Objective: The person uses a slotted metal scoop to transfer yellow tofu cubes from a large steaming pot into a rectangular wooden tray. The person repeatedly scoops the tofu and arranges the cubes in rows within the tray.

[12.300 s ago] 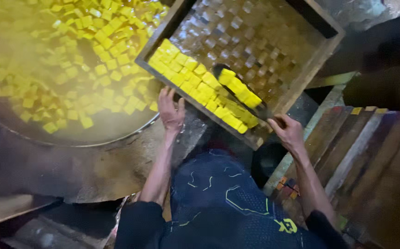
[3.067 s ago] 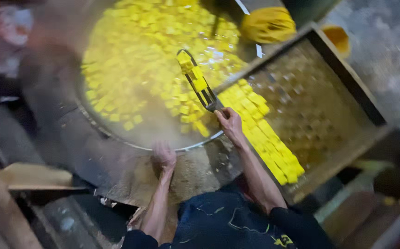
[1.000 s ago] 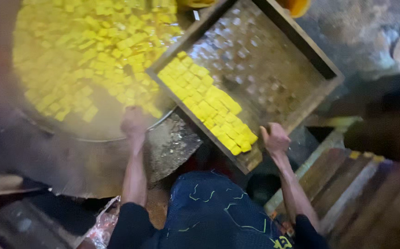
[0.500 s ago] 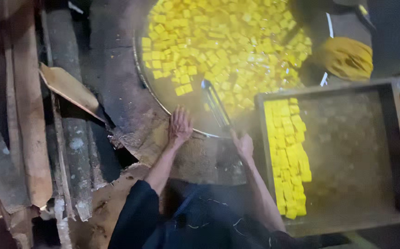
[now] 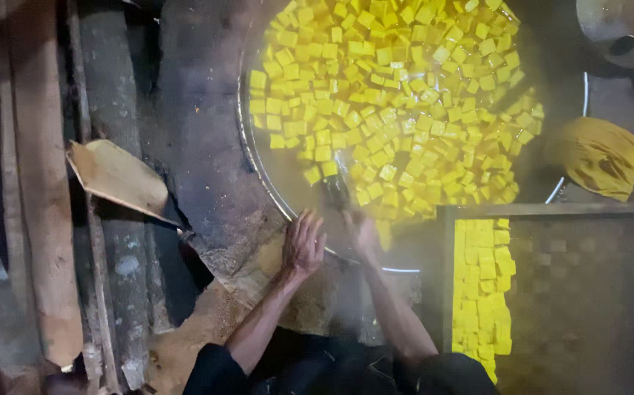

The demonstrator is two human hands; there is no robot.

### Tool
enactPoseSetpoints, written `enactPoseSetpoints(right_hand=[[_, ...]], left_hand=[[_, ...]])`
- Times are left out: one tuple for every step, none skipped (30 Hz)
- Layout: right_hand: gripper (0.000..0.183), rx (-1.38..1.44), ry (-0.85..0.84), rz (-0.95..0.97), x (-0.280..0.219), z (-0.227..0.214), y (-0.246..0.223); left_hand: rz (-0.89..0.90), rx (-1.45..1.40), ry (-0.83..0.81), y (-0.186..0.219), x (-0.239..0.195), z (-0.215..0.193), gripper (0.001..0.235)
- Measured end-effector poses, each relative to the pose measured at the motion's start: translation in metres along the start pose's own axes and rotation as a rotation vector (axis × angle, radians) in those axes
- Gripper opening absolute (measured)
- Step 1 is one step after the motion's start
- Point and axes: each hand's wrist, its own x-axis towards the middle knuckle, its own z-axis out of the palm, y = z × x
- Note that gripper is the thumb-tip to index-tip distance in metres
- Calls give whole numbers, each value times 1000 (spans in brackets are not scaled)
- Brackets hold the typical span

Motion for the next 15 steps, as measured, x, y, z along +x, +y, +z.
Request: enactPoseSetpoints(right_hand=[[46, 143, 4, 125, 13, 15, -11], [46, 142, 18, 96, 27, 23, -21], [46, 141, 31, 70, 39, 29, -30], [45, 139, 44, 44, 50, 34, -38], [45, 100, 83, 15, 59, 36, -47], [44, 61, 122, -14, 67, 36, -57], [44, 23, 166, -46, 77, 34, -70], [43, 155, 142, -28, 85, 29, -83], [43, 286, 118, -11, 91, 21, -94], [42, 417, 93, 4, 95, 11, -103], [42, 334, 115, -31, 89, -1, -106], [42, 251, 136, -65, 83, -12, -108], [43, 167, 156, -97, 77, -24, -108], [43, 191, 130, -60, 63, -37, -104], [43, 218, 110, -32, 47, -52, -98]], left_hand=[[3, -3, 6, 2, 2, 0, 43], [5, -6, 13, 4, 3, -1, 42], [3, 7, 5, 5, 4, -1, 42], [1, 19, -3, 5, 5, -1, 42], [0, 31, -13, 6, 3, -1, 43], [-10, 24, -18, 6, 1, -2, 42], [-14, 17, -19, 6, 2, -3, 41], [-18, 11, -19, 6, 5, -4, 40], [-12, 8, -12, 6, 8, -4, 40], [-5, 5, -4, 7, 10, -4, 40], [-8, -3, -8, 9, 6, -4, 39], [-17, -2, -22, 8, 5, -5, 39], [-27, -3, -38, 6, 5, -5, 39], [-37, -4, -54, 6, 3, -5, 38], [-26, 13, -42, 6, 3, -5, 38]])
